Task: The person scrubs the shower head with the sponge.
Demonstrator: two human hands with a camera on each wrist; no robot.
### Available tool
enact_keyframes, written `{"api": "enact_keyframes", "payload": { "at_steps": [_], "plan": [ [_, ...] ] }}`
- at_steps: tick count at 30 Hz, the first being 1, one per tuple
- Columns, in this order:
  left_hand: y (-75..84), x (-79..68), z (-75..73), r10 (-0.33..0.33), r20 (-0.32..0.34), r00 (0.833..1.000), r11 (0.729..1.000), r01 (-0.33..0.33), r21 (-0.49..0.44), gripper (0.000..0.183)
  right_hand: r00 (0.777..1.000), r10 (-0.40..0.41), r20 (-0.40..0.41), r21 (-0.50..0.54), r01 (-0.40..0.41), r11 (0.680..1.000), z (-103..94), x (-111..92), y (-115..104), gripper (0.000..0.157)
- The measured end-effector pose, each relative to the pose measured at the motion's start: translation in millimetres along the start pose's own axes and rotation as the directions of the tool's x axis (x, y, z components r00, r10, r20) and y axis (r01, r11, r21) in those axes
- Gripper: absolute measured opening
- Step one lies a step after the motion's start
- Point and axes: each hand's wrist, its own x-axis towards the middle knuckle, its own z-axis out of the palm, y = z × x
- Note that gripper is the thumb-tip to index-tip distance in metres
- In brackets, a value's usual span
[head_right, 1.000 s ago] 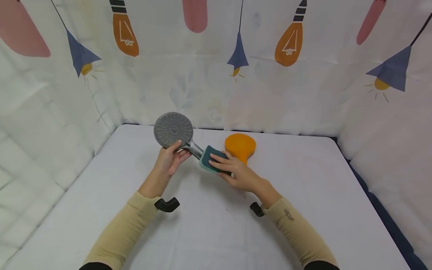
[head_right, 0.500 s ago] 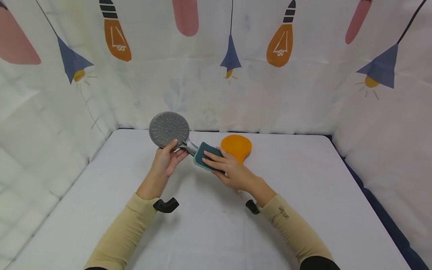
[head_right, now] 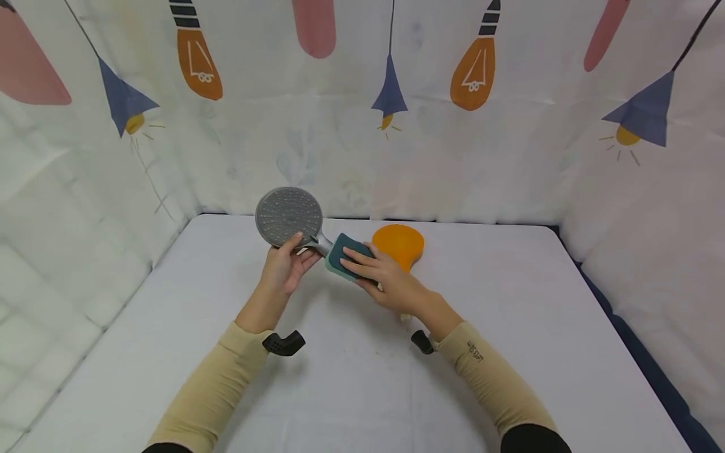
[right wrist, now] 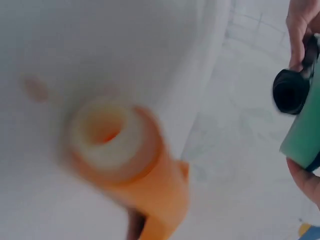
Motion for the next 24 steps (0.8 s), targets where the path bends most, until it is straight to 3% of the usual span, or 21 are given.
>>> {"api": "enact_keyframes", "payload": {
  "at_steps": [5, 8, 17, 20, 24],
  "plan": [
    [9.3, 1.2, -6.3, 0.058, -0.017, 0.998, 0.993, -0.060, -0.098, 0.058, 0.999, 0.046, -0.021, 0.134, -0.043, 0.990, -8.2, -21.3, 9.1, 0.052],
    [9.9, 1.8, -6.6, 0.074, -0.011, 0.997, 0.989, -0.075, -0.124, 0.059, 0.996, 0.058, -0.064, 0.188, -0.045, 0.981, -8.0, -22.8, 12.6, 0.052],
    [-10.0, -0.5, 5.8, 0.019, -0.014, 1.000, 0.998, -0.020, -0.065, 0.054, 0.990, -0.008, -0.139, -0.004, 0.008, 1.000, 7.0, 2.2, 3.0, 0.050],
    [-17.3, -1.7, 8.0, -0.004, 0.001, 1.000, 0.999, 0.004, -0.043, 0.053, 0.992, 0.027, -0.125, 0.005, -0.026, 1.000, 7.9, 7.7, -1.2, 0.049],
    [-19.4, -4.9, 9.9, -0.011, 0.007, 1.000, 0.999, 0.011, -0.031, 0.052, 0.992, 0.117, -0.045, 0.082, -0.113, 0.990, 2.1, 10.8, -3.7, 0.048]
  ]
}}
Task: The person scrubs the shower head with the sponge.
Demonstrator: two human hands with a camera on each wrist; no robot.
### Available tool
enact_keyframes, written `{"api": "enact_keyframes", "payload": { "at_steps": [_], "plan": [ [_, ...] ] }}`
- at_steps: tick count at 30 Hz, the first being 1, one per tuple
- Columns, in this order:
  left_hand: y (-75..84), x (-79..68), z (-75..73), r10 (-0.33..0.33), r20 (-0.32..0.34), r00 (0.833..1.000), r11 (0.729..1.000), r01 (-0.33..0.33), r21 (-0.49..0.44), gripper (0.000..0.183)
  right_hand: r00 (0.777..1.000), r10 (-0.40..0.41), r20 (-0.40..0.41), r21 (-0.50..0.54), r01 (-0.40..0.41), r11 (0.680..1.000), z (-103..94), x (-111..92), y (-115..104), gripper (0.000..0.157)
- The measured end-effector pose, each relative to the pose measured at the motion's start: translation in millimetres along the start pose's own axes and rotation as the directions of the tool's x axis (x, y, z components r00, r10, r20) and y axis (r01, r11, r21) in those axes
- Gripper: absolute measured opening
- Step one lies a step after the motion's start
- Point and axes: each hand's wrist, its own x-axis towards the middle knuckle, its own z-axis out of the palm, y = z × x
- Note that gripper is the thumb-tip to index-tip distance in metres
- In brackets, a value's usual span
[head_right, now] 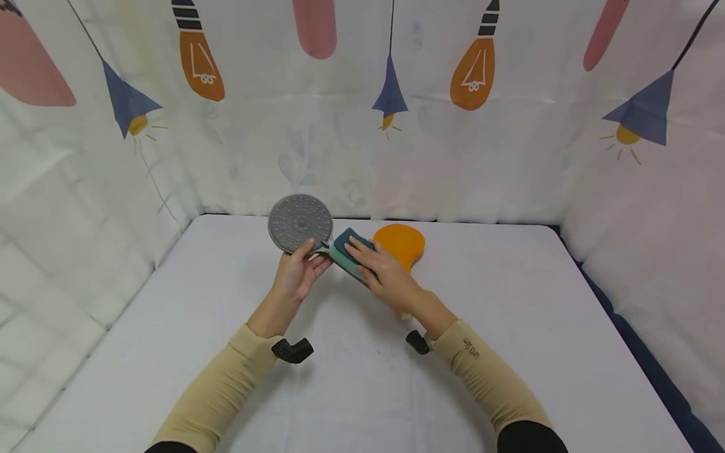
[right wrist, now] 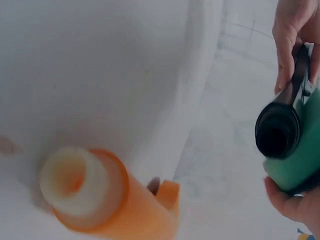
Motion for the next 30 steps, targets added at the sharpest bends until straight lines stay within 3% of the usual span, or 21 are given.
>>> {"api": "enact_keyframes", "payload": {
  "at_steps": [6, 12, 16, 21, 24, 27, 30],
  "plan": [
    [8.6, -1.2, -3.6, 0.042, -0.030, 0.999, 0.997, -0.044, -0.070, 0.056, 0.988, 0.109, 0.107, 0.158, -0.125, 0.979, -15.2, -13.0, 9.3, 0.049],
    [17.7, 2.5, -12.3, 0.060, -0.078, 0.995, 0.989, -0.070, -0.129, 0.055, 0.998, 0.039, 0.046, 0.195, -0.047, 0.980, -19.3, -33.1, 21.1, 0.051],
    [15.5, 3.6, -13.3, 0.028, -0.050, 0.998, 0.994, -0.033, -0.101, 0.056, 1.000, 0.016, 0.024, 0.166, -0.020, 0.986, -16.3, -32.4, 20.4, 0.050],
    [4.5, -0.2, -4.1, -0.042, 0.044, 0.998, 0.997, 0.039, 0.061, 0.055, 1.000, 0.002, 0.023, 0.102, -0.004, 0.995, -8.4, -19.0, 12.9, 0.050],
    [-1.9, -1.6, 2.3, -0.068, 0.081, 0.994, 0.993, 0.059, 0.104, 0.054, 1.000, -0.008, -0.014, 0.058, 0.008, 0.998, -4.1, -11.2, 9.0, 0.049],
    [-4.6, -1.2, 4.7, -0.065, 0.060, 0.996, 0.995, 0.060, 0.082, 0.054, 0.998, -0.058, -0.025, -0.046, 0.057, 0.997, -2.0, -8.0, 4.2, 0.050],
    [-2.1, 0.9, 3.5, -0.048, 0.019, 0.999, 0.998, 0.048, 0.044, 0.054, 0.986, -0.164, 0.019, -0.195, 0.164, 0.967, -1.4, -9.3, 0.9, 0.051]
  ]
}}
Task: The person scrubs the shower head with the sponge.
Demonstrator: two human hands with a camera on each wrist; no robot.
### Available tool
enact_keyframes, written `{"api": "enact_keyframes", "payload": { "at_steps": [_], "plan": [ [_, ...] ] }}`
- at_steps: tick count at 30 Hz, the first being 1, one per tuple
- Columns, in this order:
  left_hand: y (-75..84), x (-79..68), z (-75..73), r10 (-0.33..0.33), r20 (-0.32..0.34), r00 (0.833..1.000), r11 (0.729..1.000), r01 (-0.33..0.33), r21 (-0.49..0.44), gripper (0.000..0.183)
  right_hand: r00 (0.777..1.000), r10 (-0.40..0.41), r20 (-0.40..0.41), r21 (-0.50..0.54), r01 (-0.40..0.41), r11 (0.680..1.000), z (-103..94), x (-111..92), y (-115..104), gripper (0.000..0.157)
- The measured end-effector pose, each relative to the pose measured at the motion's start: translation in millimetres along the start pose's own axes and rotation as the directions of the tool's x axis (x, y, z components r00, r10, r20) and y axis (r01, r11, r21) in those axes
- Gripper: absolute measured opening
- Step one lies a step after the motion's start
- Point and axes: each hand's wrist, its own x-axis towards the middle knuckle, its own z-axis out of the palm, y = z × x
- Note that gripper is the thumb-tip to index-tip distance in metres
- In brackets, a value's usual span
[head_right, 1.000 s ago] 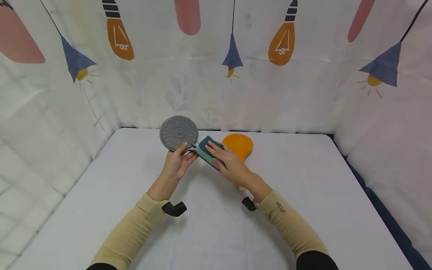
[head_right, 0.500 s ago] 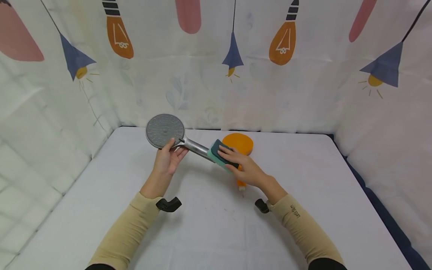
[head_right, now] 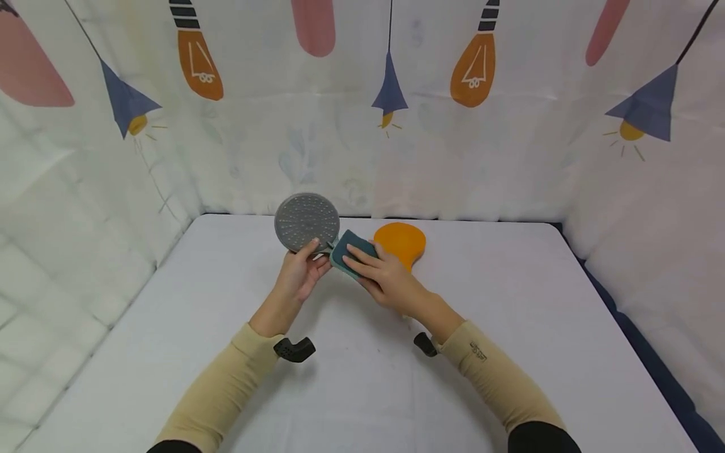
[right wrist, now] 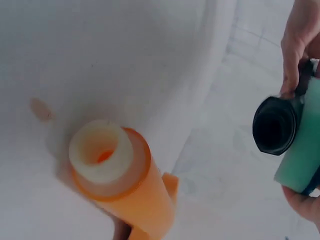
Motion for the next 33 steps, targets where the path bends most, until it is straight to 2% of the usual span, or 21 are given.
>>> {"api": "enact_keyframes", "payload": {
  "at_steps": [4, 6, 9, 11, 16, 18, 21, 23, 27, 30, 33],
  "plan": [
    [6.8, 4.1, -5.1, 0.004, -0.039, 0.999, 0.998, -0.006, -0.055, 0.058, 0.991, -0.106, 0.079, -0.106, 0.114, 0.988, -1.4, -8.5, 0.8, 0.054],
    [10.6, 5.9, -7.9, 0.007, -0.052, 0.999, 0.997, -0.011, -0.078, 0.059, 0.989, -0.108, 0.106, -0.097, 0.118, 0.988, -3.1, -15.5, 3.8, 0.056],
    [15.4, 7.1, -11.6, 0.016, -0.062, 0.998, 0.995, -0.022, -0.098, 0.058, 0.993, -0.075, 0.094, -0.032, 0.078, 0.996, -6.0, -24.8, 10.4, 0.056],
    [17.0, 6.9, -12.4, 0.020, -0.056, 0.998, 0.995, -0.025, -0.095, 0.057, 0.996, -0.027, 0.081, 0.037, 0.024, 0.999, -8.4, -26.6, 13.3, 0.054],
    [12.7, 2.7, -6.4, -0.032, 0.004, 0.999, 0.999, 0.032, -0.010, 0.056, 0.990, 0.123, 0.065, 0.206, -0.134, 0.969, -9.5, -12.6, 12.5, 0.051],
    [7.8, 0.7, -2.2, -0.046, 0.032, 0.998, 0.998, 0.045, 0.034, 0.055, 0.990, 0.138, 0.024, 0.214, -0.140, 0.967, -6.6, -4.1, 10.2, 0.051],
    [2.6, -0.1, 2.1, -0.032, 0.051, 0.998, 0.998, 0.029, 0.053, 0.052, 0.995, 0.094, -0.046, 0.131, -0.087, 0.988, -1.2, 4.8, 6.6, 0.050],
    [1.4, -0.7, 2.8, -0.011, 0.044, 0.999, 0.999, 0.009, 0.049, 0.051, 0.996, 0.067, -0.061, 0.059, -0.064, 0.996, 1.1, 6.1, 3.0, 0.050],
    [3.2, -2.0, 0.9, -0.006, 0.012, 1.000, 1.000, 0.006, 0.007, 0.051, 1.000, 0.023, -0.013, -0.049, -0.023, 0.999, 0.9, 0.2, -4.7, 0.053],
    [5.8, -1.9, -1.3, 0.002, -0.008, 1.000, 1.000, -0.002, -0.027, 0.053, 1.000, -0.024, 0.018, -0.071, 0.025, 0.997, -1.5, -6.2, -6.5, 0.053],
    [8.3, -0.9, -4.4, 0.016, -0.010, 1.000, 0.998, -0.017, -0.063, 0.053, 0.999, -0.026, 0.033, -0.054, 0.028, 0.998, -2.8, -15.2, -3.3, 0.054]
  ]
}}
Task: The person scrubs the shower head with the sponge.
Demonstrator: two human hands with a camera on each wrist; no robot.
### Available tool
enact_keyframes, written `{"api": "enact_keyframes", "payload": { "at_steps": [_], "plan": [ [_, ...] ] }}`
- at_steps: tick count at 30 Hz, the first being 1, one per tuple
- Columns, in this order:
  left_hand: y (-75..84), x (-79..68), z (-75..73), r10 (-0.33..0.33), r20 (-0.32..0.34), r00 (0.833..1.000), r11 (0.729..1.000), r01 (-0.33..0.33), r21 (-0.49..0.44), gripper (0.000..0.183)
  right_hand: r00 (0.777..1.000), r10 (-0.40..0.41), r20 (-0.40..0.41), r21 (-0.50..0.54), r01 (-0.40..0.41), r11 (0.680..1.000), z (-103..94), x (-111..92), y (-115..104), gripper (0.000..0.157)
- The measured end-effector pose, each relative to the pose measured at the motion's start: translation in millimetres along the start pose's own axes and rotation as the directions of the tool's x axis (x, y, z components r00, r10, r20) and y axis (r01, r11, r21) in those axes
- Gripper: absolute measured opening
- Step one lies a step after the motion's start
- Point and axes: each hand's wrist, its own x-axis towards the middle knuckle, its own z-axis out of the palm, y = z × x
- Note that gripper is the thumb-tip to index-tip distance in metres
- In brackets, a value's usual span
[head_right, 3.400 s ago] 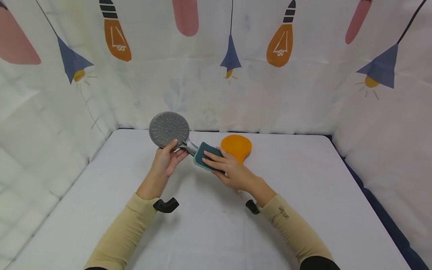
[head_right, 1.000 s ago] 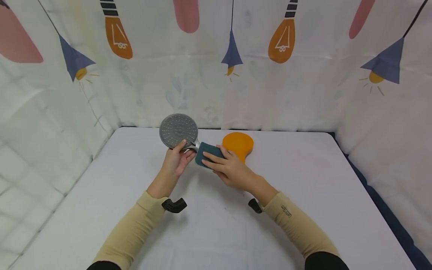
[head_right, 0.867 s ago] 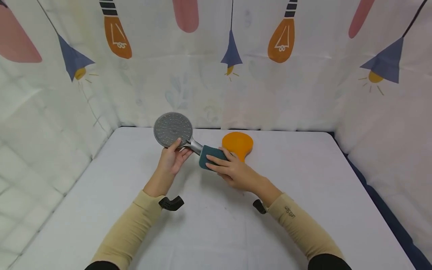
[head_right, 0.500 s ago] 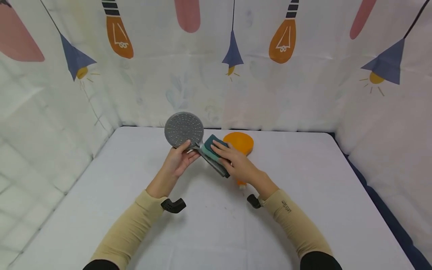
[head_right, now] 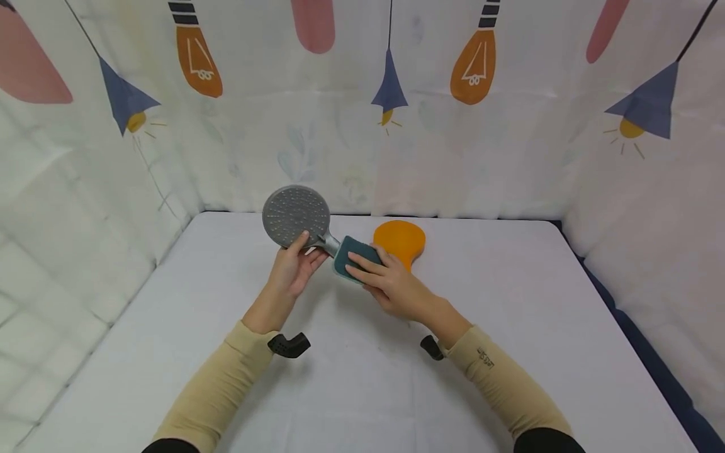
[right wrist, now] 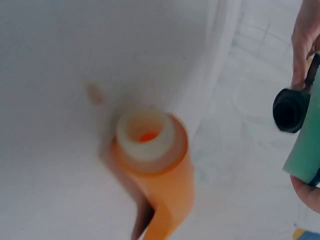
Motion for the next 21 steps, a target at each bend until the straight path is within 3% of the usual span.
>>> {"api": "enact_keyframes", "payload": {
  "at_steps": [9, 14, 21],
  "plan": [
    [5.9, 2.8, -5.5, 0.048, 0.023, 0.999, 0.992, -0.045, -0.114, 0.049, 0.989, 0.129, -0.066, 0.146, -0.118, 0.982, -3.1, -22.6, 13.4, 0.056],
    [4.4, 2.5, -4.7, 0.035, 0.003, 0.999, 0.986, -0.034, -0.161, 0.050, 0.981, 0.180, -0.075, 0.199, -0.162, 0.967, -2.1, -24.6, 13.9, 0.055],
    [-4.2, 1.3, -3.3, 0.069, 0.010, 0.998, 0.991, -0.067, -0.113, 0.061, 0.972, 0.216, -0.090, 0.240, -0.189, 0.952, -2.9, -21.3, 7.6, 0.052]
  ]
}}
